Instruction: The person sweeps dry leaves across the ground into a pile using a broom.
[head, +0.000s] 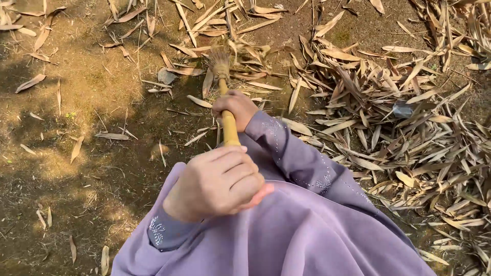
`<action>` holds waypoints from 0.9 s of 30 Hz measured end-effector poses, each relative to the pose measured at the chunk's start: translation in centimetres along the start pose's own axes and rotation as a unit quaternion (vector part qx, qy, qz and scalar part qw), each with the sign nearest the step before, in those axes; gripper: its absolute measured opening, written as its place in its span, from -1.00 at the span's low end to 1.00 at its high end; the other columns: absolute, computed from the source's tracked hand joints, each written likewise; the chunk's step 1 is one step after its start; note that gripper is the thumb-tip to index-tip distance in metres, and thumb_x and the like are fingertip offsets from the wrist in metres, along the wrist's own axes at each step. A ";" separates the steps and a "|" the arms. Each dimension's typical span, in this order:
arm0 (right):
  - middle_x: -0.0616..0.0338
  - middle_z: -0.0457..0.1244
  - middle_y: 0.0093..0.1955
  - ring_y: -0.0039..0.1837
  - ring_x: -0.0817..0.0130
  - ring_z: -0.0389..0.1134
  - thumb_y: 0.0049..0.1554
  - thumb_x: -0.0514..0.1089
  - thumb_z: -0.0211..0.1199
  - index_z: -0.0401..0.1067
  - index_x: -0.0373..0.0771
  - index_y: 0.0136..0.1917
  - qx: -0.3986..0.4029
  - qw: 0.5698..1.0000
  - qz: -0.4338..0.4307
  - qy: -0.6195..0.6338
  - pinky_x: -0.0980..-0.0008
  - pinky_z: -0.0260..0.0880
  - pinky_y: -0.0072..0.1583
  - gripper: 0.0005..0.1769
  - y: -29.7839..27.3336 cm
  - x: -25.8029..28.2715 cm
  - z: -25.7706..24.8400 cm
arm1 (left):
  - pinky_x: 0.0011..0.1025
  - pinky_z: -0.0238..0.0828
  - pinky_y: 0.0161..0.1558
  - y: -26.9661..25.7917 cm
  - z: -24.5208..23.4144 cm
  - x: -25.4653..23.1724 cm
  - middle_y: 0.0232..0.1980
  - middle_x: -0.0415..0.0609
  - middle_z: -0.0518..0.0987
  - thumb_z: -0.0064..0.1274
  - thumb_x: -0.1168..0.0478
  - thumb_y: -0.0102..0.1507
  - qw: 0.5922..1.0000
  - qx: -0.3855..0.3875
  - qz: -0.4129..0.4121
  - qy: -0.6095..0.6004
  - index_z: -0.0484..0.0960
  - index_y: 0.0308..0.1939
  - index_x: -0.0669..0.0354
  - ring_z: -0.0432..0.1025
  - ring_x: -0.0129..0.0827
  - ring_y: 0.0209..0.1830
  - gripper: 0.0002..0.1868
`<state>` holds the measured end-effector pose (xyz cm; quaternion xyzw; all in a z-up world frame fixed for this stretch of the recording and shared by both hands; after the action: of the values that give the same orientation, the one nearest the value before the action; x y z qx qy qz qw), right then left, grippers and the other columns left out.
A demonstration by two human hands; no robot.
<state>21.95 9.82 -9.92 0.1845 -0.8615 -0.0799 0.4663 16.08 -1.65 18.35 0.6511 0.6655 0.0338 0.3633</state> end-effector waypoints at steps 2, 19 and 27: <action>0.11 0.39 -0.09 0.03 0.03 0.41 0.00 -0.10 0.35 0.49 -0.17 -0.05 -0.044 0.999 -0.010 0.013 0.07 0.27 0.25 -0.76 -2.4 -3.8 -0.3 | -0.26 0.50 -0.12 0.4 4.0 2.6 -0.33 -0.08 0.54 0.30 0.20 0.25 0.999 0.019 -0.011 -0.027 0.54 -0.34 0.16 0.52 -0.20 -0.28 -0.77; 0.03 0.37 -0.12 0.05 -0.03 0.39 -0.14 -0.19 0.38 0.52 -0.10 -0.08 -0.068 0.890 0.409 -0.192 0.09 0.36 0.08 -0.71 -33.7 -25.0 -10.9 | -0.27 0.47 0.16 1.1 27.1 10.1 0.04 0.04 0.64 0.16 0.24 0.34 0.949 0.088 -0.100 -0.285 0.56 -0.12 0.22 0.55 -0.12 0.19 -0.86; 0.05 0.22 -0.17 -0.08 0.02 0.30 0.03 -0.08 0.52 0.32 -0.24 -0.14 -0.362 0.842 0.386 -0.105 0.18 0.32 -0.03 -0.62 -32.4 -19.5 -14.2 | -0.34 0.54 -0.07 5.4 24.9 9.8 0.01 0.00 0.67 0.19 0.25 0.30 0.952 0.095 -0.097 -0.273 0.57 -0.19 0.18 0.62 -0.24 -0.06 -0.88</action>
<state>51.40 -11.85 -27.20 -0.3545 -0.8166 -0.2190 0.3994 34.84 -2.79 -1.45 0.5992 0.6008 -0.2440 0.4696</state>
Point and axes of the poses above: each hand's wrist, its own y-axis towards the middle knuckle, its own z-axis out of the palm, x = y × z, the point moved 10 cm from there along y, towards the middle knuckle
